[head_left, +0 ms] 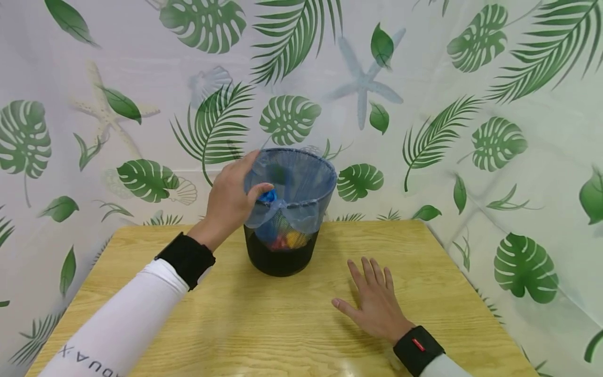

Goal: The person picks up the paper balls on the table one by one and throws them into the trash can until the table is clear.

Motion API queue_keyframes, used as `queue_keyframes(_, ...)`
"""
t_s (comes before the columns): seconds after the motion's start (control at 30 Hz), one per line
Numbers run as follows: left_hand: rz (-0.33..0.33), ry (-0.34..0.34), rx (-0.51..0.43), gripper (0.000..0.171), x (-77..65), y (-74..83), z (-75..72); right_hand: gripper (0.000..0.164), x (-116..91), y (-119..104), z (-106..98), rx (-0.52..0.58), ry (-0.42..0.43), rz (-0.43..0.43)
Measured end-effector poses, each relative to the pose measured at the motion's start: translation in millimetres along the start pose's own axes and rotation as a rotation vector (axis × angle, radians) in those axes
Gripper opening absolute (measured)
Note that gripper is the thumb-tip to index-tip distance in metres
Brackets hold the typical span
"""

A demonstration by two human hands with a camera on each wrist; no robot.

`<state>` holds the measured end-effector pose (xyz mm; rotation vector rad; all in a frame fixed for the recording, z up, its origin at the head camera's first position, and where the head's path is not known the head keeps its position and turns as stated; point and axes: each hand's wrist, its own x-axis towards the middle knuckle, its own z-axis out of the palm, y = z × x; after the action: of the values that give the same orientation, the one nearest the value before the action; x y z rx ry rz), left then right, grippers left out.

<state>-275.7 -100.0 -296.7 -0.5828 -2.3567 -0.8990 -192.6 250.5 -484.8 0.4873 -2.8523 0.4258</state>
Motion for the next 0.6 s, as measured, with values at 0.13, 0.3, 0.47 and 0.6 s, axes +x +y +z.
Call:
queue_keyframes(0.13,0.016,0.003,0.024,0.073,-8.4,-9.1,-0.5,0.095,0.4,-0.8,1.3,0.004,0.001,-0.002)
queue_keyframes(0.3,0.017,-0.009,0.081,0.075,-27.5,-24.7,0.0,0.094,2.6,-1.2,2.2,-0.002,0.001,-0.005)
queue_keyframes(0.47,0.005,-0.03,0.145,0.081,-53.9,-40.6,2.1,0.093,4.1,-1.3,3.6,-0.003,0.008,-0.014)
queue_keyframes(0.6,0.002,-0.048,0.194,0.085,-75.5,-50.7,4.8,0.092,3.5,-0.6,3.2,-0.001,0.018,-0.017)
